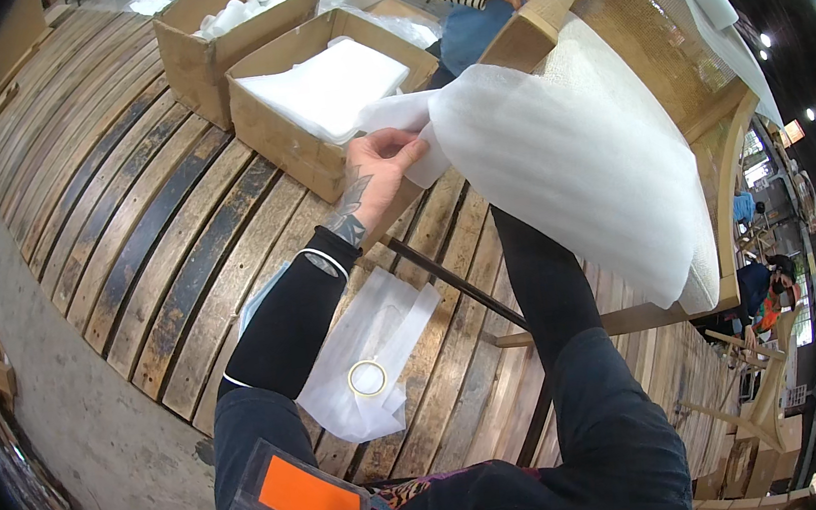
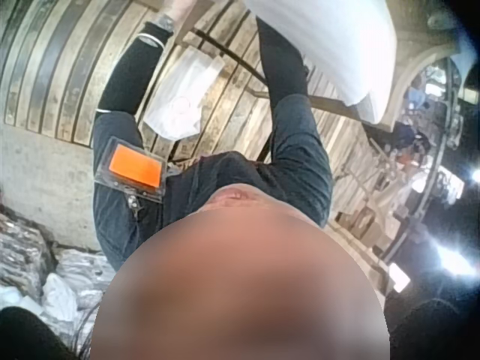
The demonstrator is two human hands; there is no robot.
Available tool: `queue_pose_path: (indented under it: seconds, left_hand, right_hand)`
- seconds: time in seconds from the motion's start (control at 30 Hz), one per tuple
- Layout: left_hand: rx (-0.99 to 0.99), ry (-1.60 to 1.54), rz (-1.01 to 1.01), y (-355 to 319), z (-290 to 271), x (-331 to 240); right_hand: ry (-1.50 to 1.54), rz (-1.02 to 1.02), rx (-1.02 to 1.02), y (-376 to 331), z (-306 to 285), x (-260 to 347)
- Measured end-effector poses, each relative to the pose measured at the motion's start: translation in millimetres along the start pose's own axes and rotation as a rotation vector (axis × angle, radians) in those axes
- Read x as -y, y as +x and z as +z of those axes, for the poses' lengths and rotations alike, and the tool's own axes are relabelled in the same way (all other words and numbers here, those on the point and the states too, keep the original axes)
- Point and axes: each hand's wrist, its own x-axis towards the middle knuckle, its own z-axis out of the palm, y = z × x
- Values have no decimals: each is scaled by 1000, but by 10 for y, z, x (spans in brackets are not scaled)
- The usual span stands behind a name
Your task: The person wraps a white upholstered chair with bubble wrap and secures it using clear packing tape. They repeatedly fold the wrap around the chair and apply tape to hold it in place.
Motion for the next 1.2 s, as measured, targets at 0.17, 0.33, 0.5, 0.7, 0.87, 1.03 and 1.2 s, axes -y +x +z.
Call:
queue_pose_path:
  seconds: [0.17, 0.33, 0.5, 0.7, 0.87, 1.03, 1.2]
  left_hand:
    - [-298, 401, -32, -67, 64, -93]
    - [-218, 122, -116, -28, -7, -167]
    - [-22, -23, -98, -27, -44, -177]
    - [-88, -56, -8, -93, 71, -72]
    - [-282, -2, -120, -150, 148, 15]
    - [-232, 132, -122, -321, 329, -70]
    - [-343, 679, 327, -1033, 585, -514]
  right_hand:
    - [47, 34, -24, 22, -4, -36]
    - [147, 87, -15, 54, -46, -45]
    - [512, 259, 70, -316, -140, 105]
    - [1040, 219, 166, -1736, -686, 475]
    - [1106, 19, 66, -2203, -1274, 922]
    - [1109, 494, -362, -2111, -1713, 1300]
    - [808, 110, -466, -2364, -2345, 1820]
